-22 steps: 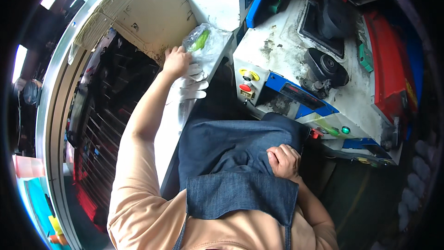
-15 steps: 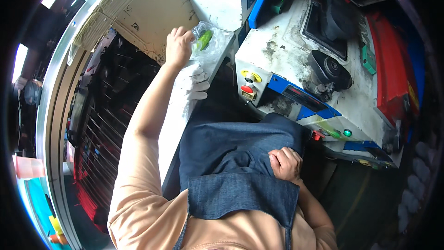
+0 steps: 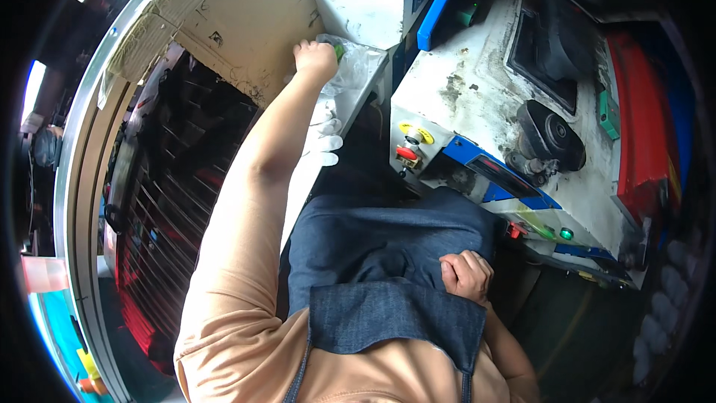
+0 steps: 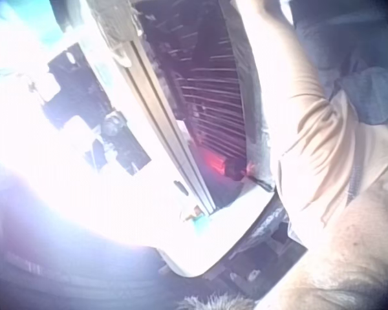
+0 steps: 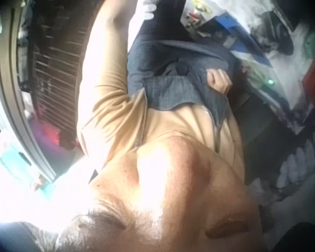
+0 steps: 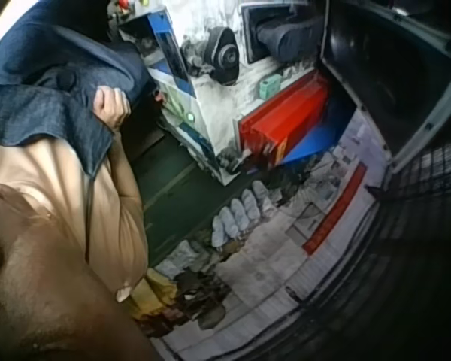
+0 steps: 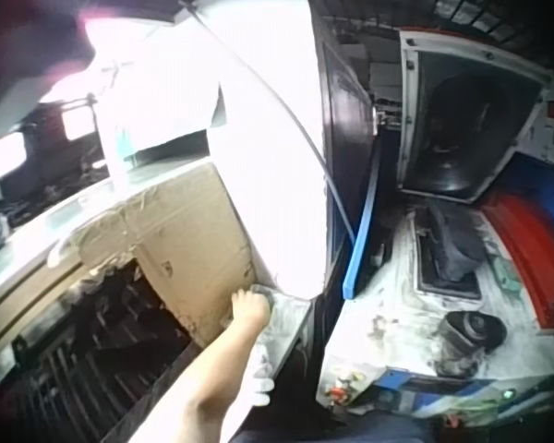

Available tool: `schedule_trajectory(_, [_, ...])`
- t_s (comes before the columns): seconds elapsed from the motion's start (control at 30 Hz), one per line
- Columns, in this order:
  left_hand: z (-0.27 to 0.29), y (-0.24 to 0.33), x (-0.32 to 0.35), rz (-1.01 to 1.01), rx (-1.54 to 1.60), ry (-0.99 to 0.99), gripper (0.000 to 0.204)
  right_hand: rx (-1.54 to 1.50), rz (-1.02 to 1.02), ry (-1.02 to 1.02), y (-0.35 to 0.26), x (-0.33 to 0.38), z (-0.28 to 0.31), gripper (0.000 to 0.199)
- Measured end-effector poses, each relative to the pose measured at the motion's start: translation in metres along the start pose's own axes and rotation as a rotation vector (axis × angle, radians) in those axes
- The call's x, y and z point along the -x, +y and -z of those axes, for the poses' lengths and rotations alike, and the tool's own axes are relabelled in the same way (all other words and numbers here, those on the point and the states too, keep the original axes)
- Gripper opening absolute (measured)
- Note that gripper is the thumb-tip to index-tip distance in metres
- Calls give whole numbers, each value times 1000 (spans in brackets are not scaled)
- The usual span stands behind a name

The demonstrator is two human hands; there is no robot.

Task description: The person polishes black leather shoes using a machine with a rotating brush. They repeatedly pick up shoes from a conveyor belt, press them against the brush, and place them back on the belt. The person also briefly handles a cucumber in a plastic bag during the process.

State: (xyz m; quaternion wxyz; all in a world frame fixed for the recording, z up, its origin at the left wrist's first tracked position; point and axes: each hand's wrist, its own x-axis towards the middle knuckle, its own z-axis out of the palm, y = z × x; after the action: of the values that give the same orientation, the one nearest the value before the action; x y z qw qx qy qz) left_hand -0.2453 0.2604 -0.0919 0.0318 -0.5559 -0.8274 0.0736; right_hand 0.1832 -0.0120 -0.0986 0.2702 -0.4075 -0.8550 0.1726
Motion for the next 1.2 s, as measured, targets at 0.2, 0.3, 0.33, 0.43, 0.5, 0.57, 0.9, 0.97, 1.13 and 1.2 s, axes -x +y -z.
schedule_trajectory(0.2, [-17, -15, 0, 89, 142, 67, 39, 5, -3, -12, 0, -2, -3, 2])
schedule_trajectory(0.3, [-15, -16, 11, 116, 291, 195, 43, 12, -16, -6, -3, -2, -3, 2])
schedule_trajectory(0.33, [-10, -15, 17, 117, 346, 230, 45, 16, -22, -1, -4, -2, -4, 3])
schedule_trajectory(0.43, [-8, -26, 28, 109, 503, 366, 57, 6, -11, -8, -5, -4, -5, 3])
schedule_trajectory(0.5, [-7, -33, 36, 48, 635, 474, 56, 4, -9, -20, -4, -4, -5, 4])
schedule_trajectory(0.57, [0, -38, 47, -19, 745, 567, 54, 8, -15, -26, -4, -4, -6, 4])
schedule_trajectory(0.9, [26, -59, 73, -161, 1328, 588, 48, 16, -6, -44, -6, -7, -7, 6])
schedule_trajectory(0.97, [25, -61, 74, -166, 1563, 544, 47, 13, -4, -43, -6, -8, -7, 7])
schedule_trajectory(1.13, [25, -66, 75, -147, 1739, 452, 45, 26, 12, -52, -7, -9, -6, 7])
schedule_trajectory(1.2, [27, -68, 81, -159, 1799, 451, 44, 12, 23, -76, -6, -11, -6, 6])
